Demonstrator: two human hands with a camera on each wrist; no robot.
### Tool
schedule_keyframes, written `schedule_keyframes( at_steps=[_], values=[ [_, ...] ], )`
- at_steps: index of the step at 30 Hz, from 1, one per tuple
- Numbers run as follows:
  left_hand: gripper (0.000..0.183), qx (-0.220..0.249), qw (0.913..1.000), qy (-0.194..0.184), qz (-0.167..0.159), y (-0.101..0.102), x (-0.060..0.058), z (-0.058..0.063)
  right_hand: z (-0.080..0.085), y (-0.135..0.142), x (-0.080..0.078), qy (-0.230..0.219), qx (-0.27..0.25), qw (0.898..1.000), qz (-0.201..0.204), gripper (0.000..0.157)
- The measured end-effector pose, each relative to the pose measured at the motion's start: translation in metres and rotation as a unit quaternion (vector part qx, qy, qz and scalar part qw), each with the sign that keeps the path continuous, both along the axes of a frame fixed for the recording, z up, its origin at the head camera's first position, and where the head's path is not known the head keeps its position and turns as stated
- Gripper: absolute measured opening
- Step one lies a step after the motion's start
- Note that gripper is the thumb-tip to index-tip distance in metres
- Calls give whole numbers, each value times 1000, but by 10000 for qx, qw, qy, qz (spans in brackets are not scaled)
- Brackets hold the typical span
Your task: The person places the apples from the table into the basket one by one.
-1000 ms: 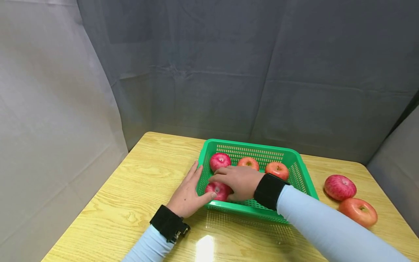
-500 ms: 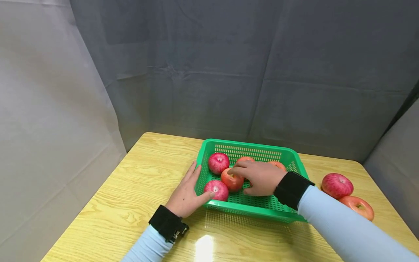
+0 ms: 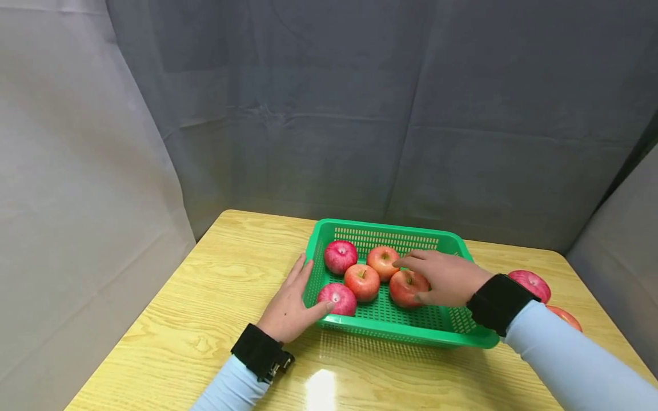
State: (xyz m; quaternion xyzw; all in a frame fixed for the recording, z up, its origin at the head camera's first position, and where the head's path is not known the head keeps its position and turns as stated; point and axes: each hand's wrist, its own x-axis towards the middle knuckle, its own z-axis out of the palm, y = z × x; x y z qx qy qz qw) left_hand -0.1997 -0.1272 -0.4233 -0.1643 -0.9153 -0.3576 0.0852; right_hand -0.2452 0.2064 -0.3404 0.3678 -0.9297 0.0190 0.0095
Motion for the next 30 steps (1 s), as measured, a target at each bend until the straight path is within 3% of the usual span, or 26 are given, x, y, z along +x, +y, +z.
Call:
schedule_keyframes(
  at_steps=[16, 30],
  values=[
    [93, 27, 9998, -165, 48, -1, 0, 1, 14, 57, 7, -46, -285, 9975, -649, 63],
    [92, 80, 9999, -80, 56, -1, 0, -1, -5, 119, 22, -385, -558, 9861, -1519, 65]
  ],
)
